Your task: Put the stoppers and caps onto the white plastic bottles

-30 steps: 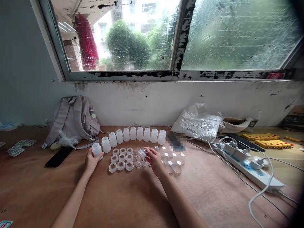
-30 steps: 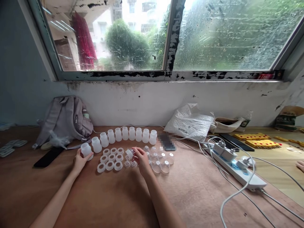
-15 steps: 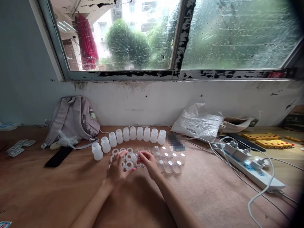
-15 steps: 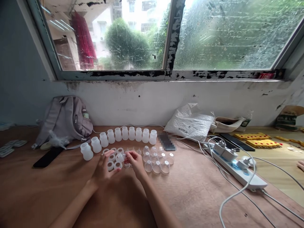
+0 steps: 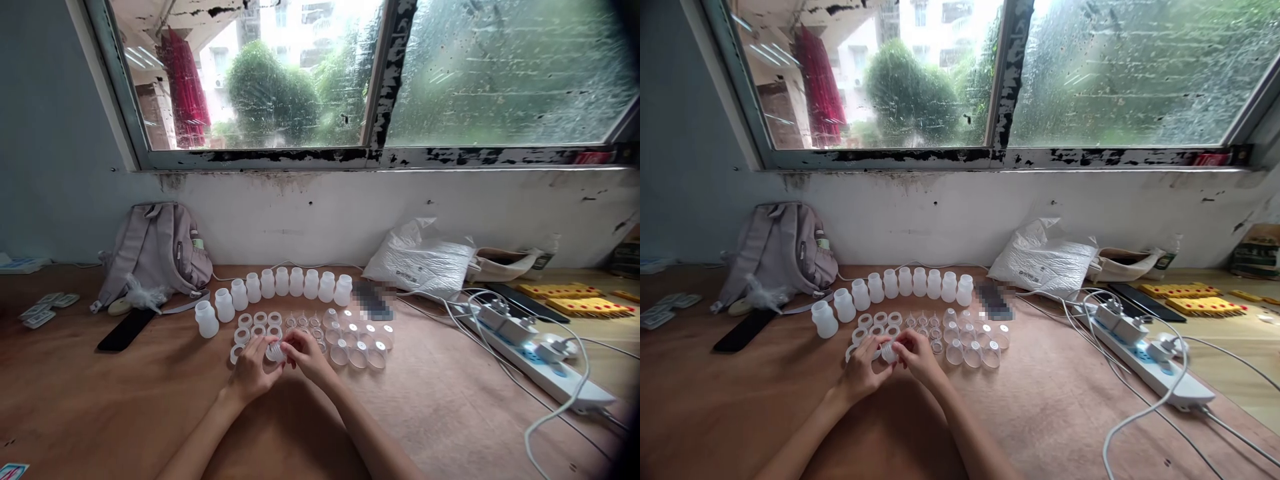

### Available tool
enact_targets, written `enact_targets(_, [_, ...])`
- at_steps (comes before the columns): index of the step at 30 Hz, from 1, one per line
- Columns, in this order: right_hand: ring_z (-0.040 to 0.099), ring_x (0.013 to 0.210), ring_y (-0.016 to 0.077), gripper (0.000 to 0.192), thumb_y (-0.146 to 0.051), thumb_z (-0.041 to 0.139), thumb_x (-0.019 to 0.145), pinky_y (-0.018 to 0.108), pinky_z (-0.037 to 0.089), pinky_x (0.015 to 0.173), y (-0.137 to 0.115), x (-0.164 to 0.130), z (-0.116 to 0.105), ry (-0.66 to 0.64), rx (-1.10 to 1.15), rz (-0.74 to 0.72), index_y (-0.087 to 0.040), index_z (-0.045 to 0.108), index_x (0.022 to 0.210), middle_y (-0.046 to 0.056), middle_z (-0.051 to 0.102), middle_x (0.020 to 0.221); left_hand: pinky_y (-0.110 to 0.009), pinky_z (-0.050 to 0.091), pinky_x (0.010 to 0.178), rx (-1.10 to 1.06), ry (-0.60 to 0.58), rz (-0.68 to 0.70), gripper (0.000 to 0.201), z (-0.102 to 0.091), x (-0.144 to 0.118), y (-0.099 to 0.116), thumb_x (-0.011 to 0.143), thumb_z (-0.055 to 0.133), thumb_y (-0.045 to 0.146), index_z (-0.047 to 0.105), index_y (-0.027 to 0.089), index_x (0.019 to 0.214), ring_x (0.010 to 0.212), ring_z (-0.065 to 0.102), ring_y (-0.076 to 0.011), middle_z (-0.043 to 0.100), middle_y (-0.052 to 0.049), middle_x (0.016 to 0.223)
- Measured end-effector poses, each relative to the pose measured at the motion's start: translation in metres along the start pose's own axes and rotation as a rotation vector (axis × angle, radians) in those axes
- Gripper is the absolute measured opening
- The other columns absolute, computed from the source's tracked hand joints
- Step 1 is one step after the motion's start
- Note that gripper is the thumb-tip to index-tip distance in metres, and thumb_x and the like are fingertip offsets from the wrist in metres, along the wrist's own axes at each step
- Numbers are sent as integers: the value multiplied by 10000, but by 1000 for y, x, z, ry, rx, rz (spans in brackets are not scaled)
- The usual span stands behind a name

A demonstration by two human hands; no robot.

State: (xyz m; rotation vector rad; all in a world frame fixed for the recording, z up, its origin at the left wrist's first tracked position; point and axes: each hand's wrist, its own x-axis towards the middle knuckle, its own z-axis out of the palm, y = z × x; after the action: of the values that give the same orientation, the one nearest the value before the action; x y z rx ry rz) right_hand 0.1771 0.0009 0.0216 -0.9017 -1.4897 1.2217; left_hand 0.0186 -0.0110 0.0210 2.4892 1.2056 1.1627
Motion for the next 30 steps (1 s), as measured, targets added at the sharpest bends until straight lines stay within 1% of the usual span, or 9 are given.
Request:
enact_targets(3, [460, 421, 75, 229, -381, 580, 725, 185, 357, 379, -2, -3, 3, -72, -4, 18, -160, 520, 704, -46, 482, 512, -325, 461, 739, -64, -22, -52, 306, -4, -5, 0, 664, 568, 211, 491, 211, 961, 831, 553, -196, 573, -42, 881])
enact_targets(9, [463, 440, 76, 204, -358, 599, 709, 183, 357, 390, -3, -8, 9, -170, 13, 57, -164, 535, 695, -47, 482, 525, -301, 464, 652, -195, -168, -185, 231, -18, -14, -2, 669, 567, 284, 515, 197, 876, 709, 553, -176, 576, -23, 777])
enact_targets(12, [480, 480, 82, 183, -343, 619, 690, 208, 402, 450, -5, -6, 4, -116, 17, 29, -170, 577, 733, -34, 517, 582, -291, 470, 616, -412, -217, -290, 188, -21, -18, -9, 769, 441, 320, 498, 194, 896, 678, 569, -167, 585, -21, 744])
enact_targets(15, [514, 532, 106, 214, -347, 633, 676, 239, 445, 501, -8, 0, -5, 9, 27, -6, -173, 606, 799, -17, 550, 616, -305, 484, 678, -529, -136, -350, 255, -23, -22, -21, 739, 491, 301, 430, 204, 966, 784, 591, -185, 603, -48, 878])
enact_targets(17, [524, 553, 114, 242, -359, 638, 669, 247, 460, 510, -9, 3, -10, 84, 45, -22, -177, 610, 826, -12, 561, 630, -327, 473, 760, -477, -53, -368, 316, -27, -25, -32, 693, 558, 273, 394, 219, 958, 873, 585, -196, 596, -61, 985])
enact_targets(20, [523, 556, 114, 248, -358, 636, 673, 248, 470, 510, -9, 4, -13, 127, 37, -33, -181, 607, 844, -10, 565, 643, -362, 452, 820, -273, 85, -397, 331, -35, -28, -52, 698, 566, 301, 386, 231, 966, 957, 561, -209, 571, -70, 1074])
enact_targets(24, [532, 575, 120, 208, -332, 603, 709, 254, 472, 515, -7, 2, -9, 114, -68, -65, -181, 601, 852, 11, 580, 712, -396, 443, 818, 69, 238, -397, 352, -39, -36, -83, 702, 549, 366, 459, 208, 1003, 941, 551, -239, 539, -89, 1020])
enact_targets(27, [539, 595, 124, 192, -310, 575, 730, 257, 470, 518, -4, 1, -7, 122, -159, -108, -186, 593, 876, 34, 583, 813, -382, 464, 764, 190, 265, -416, 357, -34, -42, -100, 714, 522, 373, 489, 186, 1016, 842, 572, -227, 527, -80, 941])
enact_targets(30, [545, 624, 131, 168, -274, 552, 736, 261, 469, 546, -1, 1, -8, 170, -260, -164, -202, 595, 881, 37, 566, 835, -367, 475, 710, 237, 267, -414, 320, -28, -45, -105, 703, 520, 364, 487, 178, 961, 770, 577, -218, 534, -63, 871])
